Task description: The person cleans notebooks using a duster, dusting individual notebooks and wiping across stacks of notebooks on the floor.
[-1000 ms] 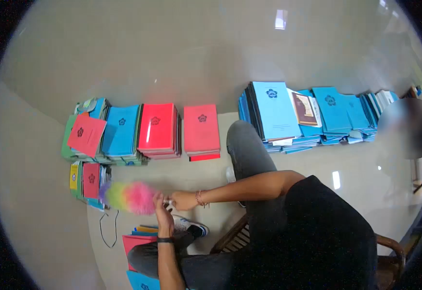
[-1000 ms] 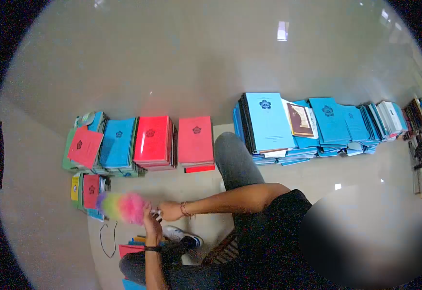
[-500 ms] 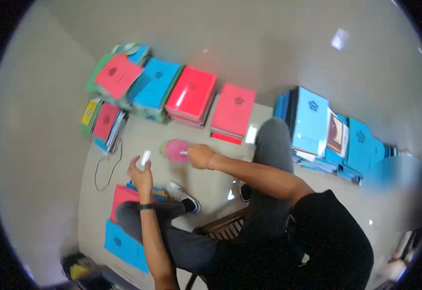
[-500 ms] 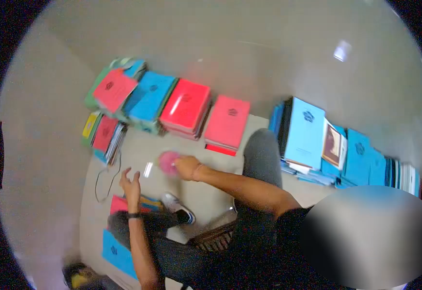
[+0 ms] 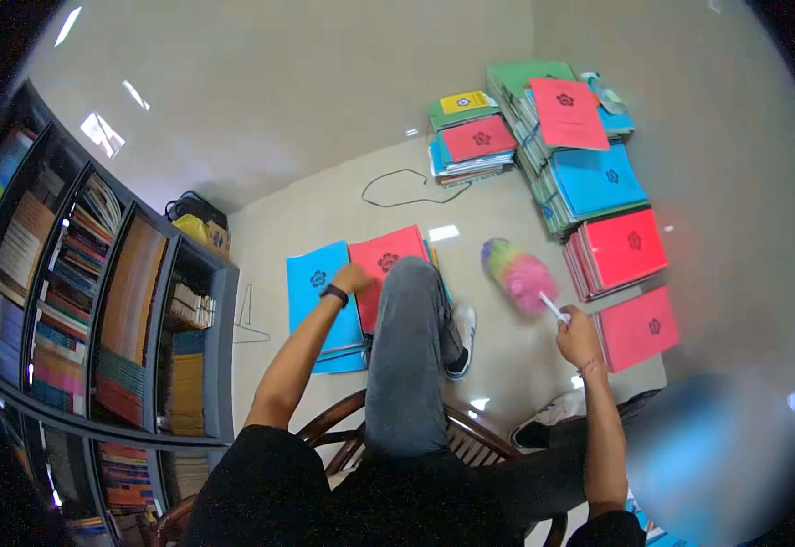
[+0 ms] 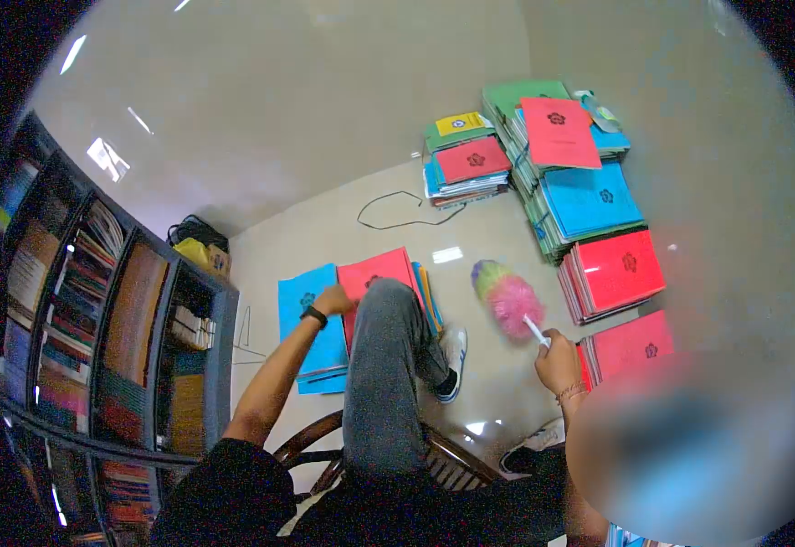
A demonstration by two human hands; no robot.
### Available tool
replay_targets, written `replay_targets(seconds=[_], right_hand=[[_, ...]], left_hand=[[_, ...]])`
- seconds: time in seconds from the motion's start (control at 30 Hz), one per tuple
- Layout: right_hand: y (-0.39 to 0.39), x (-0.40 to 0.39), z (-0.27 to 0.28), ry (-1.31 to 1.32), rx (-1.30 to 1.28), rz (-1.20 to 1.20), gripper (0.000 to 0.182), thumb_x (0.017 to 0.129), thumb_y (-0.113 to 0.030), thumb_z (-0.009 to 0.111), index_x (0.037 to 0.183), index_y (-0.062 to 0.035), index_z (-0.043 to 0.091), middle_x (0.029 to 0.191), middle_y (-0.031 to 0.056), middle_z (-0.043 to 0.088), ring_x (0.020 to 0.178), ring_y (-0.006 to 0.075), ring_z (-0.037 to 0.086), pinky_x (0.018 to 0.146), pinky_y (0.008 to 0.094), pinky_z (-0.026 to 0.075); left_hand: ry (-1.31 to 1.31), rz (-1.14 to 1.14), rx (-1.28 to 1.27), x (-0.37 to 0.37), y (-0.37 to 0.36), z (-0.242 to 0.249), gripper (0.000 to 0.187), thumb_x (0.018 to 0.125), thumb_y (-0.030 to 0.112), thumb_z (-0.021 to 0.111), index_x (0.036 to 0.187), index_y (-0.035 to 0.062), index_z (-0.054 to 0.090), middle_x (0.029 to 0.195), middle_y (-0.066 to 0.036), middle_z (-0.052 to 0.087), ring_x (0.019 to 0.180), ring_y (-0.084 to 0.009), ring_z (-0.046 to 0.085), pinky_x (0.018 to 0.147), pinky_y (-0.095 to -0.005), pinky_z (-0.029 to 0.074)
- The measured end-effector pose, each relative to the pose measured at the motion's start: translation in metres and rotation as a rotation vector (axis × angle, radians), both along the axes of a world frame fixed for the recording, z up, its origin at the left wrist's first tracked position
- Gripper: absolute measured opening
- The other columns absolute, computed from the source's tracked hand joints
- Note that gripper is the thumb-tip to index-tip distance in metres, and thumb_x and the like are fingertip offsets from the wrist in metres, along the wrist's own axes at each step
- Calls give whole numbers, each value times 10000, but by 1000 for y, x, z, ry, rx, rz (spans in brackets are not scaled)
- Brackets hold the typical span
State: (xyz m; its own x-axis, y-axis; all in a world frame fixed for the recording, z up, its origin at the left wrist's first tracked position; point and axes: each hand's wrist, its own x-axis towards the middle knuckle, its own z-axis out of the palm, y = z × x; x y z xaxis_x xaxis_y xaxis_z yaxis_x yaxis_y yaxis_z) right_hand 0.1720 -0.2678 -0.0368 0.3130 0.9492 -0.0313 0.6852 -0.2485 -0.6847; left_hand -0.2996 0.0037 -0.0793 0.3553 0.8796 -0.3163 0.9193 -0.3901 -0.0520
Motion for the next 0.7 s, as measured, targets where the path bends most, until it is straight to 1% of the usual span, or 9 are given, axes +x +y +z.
replay_targets(seconds=[0.07, 0.1, 0.17, 0.23, 0.33, 0.4, 0.43, 0.6, 0.7], right_hand=[[1, 0, -10, 0, 4, 6, 243, 857, -69, 588, 1070, 29, 650, 907, 308, 663, 887, 467, 646, 798, 506, 515], [3, -1, -12, 8, 9, 6, 241, 856, -65, 591, 1071, 28, 651, 901, 306, 663, 884, 466, 646, 797, 504, 514], [2, -5, -9, 7, -11, 23, 242, 854, -63, 596, 1071, 30, 651, 901, 306, 664, 884, 463, 648, 796, 498, 514], [-2, -6, -9, 4, -39, 36, 242, 852, -60, 600, 1070, 33, 651, 901, 306, 664, 883, 460, 650, 795, 493, 514], [-2, -2, -17, -6, -58, 52, 251, 850, -54, 604, 1079, 39, 649, 902, 309, 664, 878, 453, 657, 784, 481, 518], [-3, -6, -12, 15, -82, 37, 253, 849, -55, 606, 1077, 45, 652, 897, 313, 663, 870, 448, 662, 779, 473, 523], [-4, -6, -13, 6, -78, 38, 253, 849, -55, 606, 1077, 45, 652, 897, 313, 663, 870, 448, 662, 779, 473, 523], [-5, -3, -31, -20, -26, 64, 263, 858, -51, 592, 1091, 54, 653, 839, 302, 669, 836, 430, 676, 741, 458, 520], [-7, -7, -25, -38, -52, 38, 276, 852, -57, 597, 1101, 49, 653, 887, 315, 666, 897, 444, 665, 792, 470, 519]], left_hand=[[138, -26, -309, -8, -16, -60, 533, 923, 492, 432, 1212, 101, 652, 1177, -274, 633, 1023, -437, 624, 829, -567, 491], [127, -19, -306, -3, -33, -95, 533, 923, 492, 432, 1212, 101, 652, 1177, -274, 633, 1023, -437, 624, 829, -567, 491], [64, 683, 200, 11, -57, -165, 647, 954, 544, 371, 1478, 166, 408, 1470, -334, 355, 1231, -513, 449, 875, -674, 416], [-180, 1023, 176, 42, -65, -142, 651, 949, 512, 411, 1507, 184, 336, 1472, -350, 299, 1244, -528, 402, 869, -702, 396], [-258, 1061, -53, 68, -61, -87, 703, 943, 466, 473, 1550, 211, 227, 1475, -374, 214, 1263, -552, 332, 860, -743, 367], [-10, 913, -75, 76, -63, -73, 798, 866, 412, 613, 1537, 193, 243, 1468, -355, 224, 1265, -541, 334, 870, -752, 355], [-47, 937, -33, 78, -67, -74, 866, 798, 360, 695, 1523, 168, 262, 1484, -342, 202, 1290, -531, 306, 883, -737, 358], [-33, 884, -10, 82, -79, -69, 928, 760, 372, 742, 1528, 181, 257, 1481, -339, 209, 1319, -505, 268, 882, -696, 378], [-14, 835, 179, 73, -74, -89, 930, 769, 359, 761, 1509, 149, 239, 1448, -312, 252, 1305, -477, 316, 852, -630, 449]])
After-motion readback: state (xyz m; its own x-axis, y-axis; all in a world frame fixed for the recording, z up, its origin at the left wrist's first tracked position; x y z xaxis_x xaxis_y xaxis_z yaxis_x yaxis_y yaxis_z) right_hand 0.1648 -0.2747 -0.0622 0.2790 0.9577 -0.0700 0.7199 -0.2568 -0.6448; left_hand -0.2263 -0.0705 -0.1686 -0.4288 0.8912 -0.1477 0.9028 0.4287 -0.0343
